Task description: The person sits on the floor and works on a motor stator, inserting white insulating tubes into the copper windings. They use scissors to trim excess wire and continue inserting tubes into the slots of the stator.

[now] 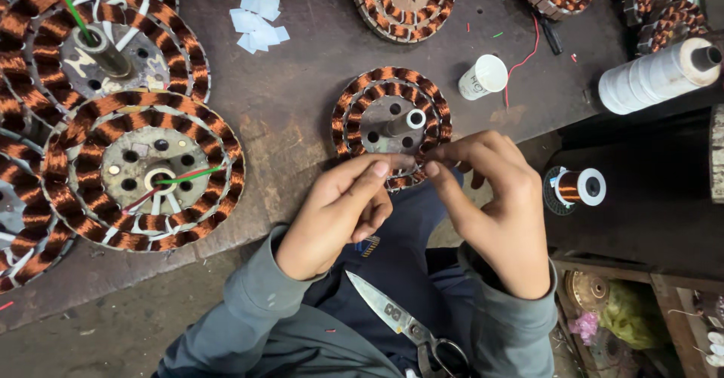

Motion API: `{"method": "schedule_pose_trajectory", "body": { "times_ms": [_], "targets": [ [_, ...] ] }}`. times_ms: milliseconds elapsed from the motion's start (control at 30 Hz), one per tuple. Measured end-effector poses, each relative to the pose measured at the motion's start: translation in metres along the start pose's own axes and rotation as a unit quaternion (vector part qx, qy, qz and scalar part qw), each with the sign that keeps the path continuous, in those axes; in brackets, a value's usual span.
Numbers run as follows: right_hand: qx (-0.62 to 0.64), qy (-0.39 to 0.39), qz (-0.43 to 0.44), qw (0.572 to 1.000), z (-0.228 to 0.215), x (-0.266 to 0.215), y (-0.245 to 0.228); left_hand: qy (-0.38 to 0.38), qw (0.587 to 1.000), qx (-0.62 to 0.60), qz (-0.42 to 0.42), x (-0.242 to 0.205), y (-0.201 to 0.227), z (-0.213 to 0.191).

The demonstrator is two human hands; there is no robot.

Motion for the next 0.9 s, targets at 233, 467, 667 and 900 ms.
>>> {"method": "schedule_pose_trajectory", "body": {
  "times_ms": [233, 467, 667, 900],
  "targets": [
    [0.012, -0.005, -0.004, 1.0, 0.005, -0.005, 0.0, 0.017, 1.0, -0.005, -0.007, 0.001, -0.003, -0.002],
    [0.027, 0.014, -0.003, 1.0, -0.002, -0.014, 0.005, 0.053, 0.997, 0.06, 0.007, 0.007, -0.004, -0.006],
    [0.02, 0.012, -0.04, 0.999, 0.008, -0.016, -0.002, 0.078, 0.997, 0.007, 0.007, 0.007, -0.005, -0.014],
    [-0.019, 0.037, -0.079, 0.996, 0.014, -0.005, -0.012, 0.054, 0.988, -0.145, -0.012, 0.006, -0.008, -0.008]
  ]
}}
Point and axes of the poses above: each hand's wrist, its own x-axis towards the middle knuckle, its own z-axis out of the palm, y = z × x, the point moved 10 cm from there along x, towards the middle knuckle, and after that the axes turned 3 degrees about x, right-handed, at the moved point
